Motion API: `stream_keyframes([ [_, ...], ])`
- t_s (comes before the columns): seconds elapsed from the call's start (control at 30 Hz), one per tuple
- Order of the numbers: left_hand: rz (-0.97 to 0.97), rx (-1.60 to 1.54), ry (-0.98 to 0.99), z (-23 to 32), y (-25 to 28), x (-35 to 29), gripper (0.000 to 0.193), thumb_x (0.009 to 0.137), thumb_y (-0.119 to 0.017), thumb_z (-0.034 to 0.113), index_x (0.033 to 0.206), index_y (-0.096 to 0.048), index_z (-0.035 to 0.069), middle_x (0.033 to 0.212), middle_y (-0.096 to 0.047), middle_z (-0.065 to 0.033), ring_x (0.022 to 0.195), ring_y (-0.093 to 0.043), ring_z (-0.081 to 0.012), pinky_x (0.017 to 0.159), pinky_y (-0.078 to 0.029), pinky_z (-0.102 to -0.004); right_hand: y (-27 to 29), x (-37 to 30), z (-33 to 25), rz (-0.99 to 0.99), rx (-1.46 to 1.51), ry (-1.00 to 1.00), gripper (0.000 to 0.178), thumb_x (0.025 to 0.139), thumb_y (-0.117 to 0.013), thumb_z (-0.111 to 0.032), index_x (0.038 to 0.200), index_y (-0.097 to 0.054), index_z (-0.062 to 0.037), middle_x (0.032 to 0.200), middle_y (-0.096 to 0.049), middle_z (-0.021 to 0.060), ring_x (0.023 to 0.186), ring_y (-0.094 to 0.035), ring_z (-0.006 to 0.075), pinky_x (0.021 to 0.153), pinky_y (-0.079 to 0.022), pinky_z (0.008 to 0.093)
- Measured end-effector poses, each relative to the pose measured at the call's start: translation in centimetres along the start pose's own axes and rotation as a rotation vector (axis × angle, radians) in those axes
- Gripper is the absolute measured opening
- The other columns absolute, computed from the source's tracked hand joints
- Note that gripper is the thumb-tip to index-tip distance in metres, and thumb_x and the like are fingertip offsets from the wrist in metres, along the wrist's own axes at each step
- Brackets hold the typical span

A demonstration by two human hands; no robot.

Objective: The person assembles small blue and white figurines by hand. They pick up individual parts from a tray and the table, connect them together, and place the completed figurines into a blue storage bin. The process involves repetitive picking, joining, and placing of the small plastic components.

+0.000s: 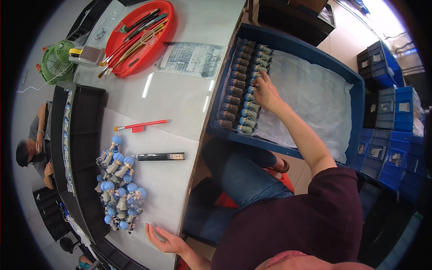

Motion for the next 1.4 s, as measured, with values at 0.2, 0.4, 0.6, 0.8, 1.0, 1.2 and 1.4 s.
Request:
stream_keyframes([
  [0.2, 0.004, 0.002, -0.009, -0.1, 0.2, -0.2, 0.021, 0.089, -0.046, 0.001, 0.104, -0.055, -0.009, 0.111, -0.056, -0.0196, 0.103, -0.054, -0.0316, 0.09, -0.042, -0.0388, -0.1, 1.8, 0.1, -0.119, -0.137, -0.076, 0.033, 0.073, -0.053, -0.009, 0.106, -0.053, -0.0037, 0.122, -0.047, 0.026, 0.103, -0.053, 0.0392, 0.086, -0.045, 0.0416],
  [0.4, 0.015, -0.005, -0.021, 0.5, 0.1, -0.1, 0.02, 0.088, -0.047, 0.0, 0.104, -0.056, -0.009, 0.11, -0.057, -0.0191, 0.102, -0.055, -0.0311, 0.09, -0.042, -0.0381, 1.9, 6.1, 2.6, -0.079, -0.205, -0.334, 0.045, 0.074, -0.052, -0.014, 0.117, -0.047, -0.0007, 0.106, -0.058, 0.0255, 0.1, -0.056, 0.0384, 0.086, -0.045, 0.0437],
  [0.6, 0.043, -0.021, -0.04, 0.0, 0.4, -0.3, 0.021, 0.087, -0.049, -0.001, 0.105, -0.057, -0.007, 0.109, -0.058, -0.0168, 0.101, -0.055, -0.0296, 0.09, -0.042, -0.0366, 2.6, 8.3, 2.3, 0.011, -0.434, -0.256, 0.034, 0.074, -0.057, -0.021, 0.104, -0.06, -0.0034, 0.112, -0.052, 0.0226, 0.107, -0.049, 0.0387, 0.087, -0.045, 0.0444],
  [0.8, 0.069, -0.051, 0.026, -0.1, 0.9, -0.1, 0.021, 0.083, -0.053, -0.003, 0.103, -0.058, -0.004, 0.109, -0.058, -0.017, 0.101, -0.056, -0.0298, 0.089, -0.042, -0.036, 2.2, 11.1, 6.1, -0.042, -0.544, -0.229, 0.04, 0.078, -0.058, -0.032, 0.112, -0.058, -0.0112, 0.12, -0.053, 0.0101, 0.12, -0.039, 0.035, 0.093, -0.04, 0.0476],
  [1.0, 0.125, -0.11, -0.01, -0.6, 1.8, 0.1, 0.022, 0.077, -0.058, -0.003, 0.099, -0.06, 0.0, 0.105, -0.059, -0.0153, 0.096, -0.057, -0.0302, 0.084, -0.044, -0.0359, 3.8, 4.2, -1.7, 0.171, -0.111, 0.226, 0.032, 0.077, -0.061, -0.018, 0.107, -0.059, -0.0074, 0.105, -0.061, 0.0113, 0.101, -0.054, 0.0301, 0.088, -0.04, 0.0396],
  [1.2, 0.157, -0.163, -0.02, -0.9, 2.9, -0.4, 0.021, 0.077, -0.057, -0.003, 0.097, -0.06, 0.0, 0.102, -0.061, -0.0139, 0.095, -0.058, -0.0285, 0.083, -0.045, -0.0345, 3.6, -8.9, -18.3, -0.006, 0.538, 0.377, 0.016, 0.081, -0.059, -0.002, 0.097, -0.062, -0.002, 0.092, -0.063, 0.0053, 0.079, -0.057, 0.0105, 0.065, -0.043, 0.0217],
  [1.4, 0.192, -0.353, -0.092, -1.2, 3.9, -1.1, 0.02, 0.074, -0.058, -0.005, 0.093, -0.06, 0.002, 0.097, -0.061, -0.012, 0.09, -0.058, -0.0295, 0.08, -0.044, -0.0367, -0.8, -21.3, -33.8, -0.618, 0.665, 0.911, 0.017, 0.074, -0.063, 0.005, 0.09, -0.063, -0.0004, 0.08, -0.064, 0.0088, 0.072, -0.062, 0.0126, 0.064, -0.047, 0.0218],
])
Point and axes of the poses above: each hand's wrist, its own x-axis towards the middle knuckle, its own y-axis out of the back of the hand, z = x × y, the point moved 8 cm from there along x, towards the middle knuckle
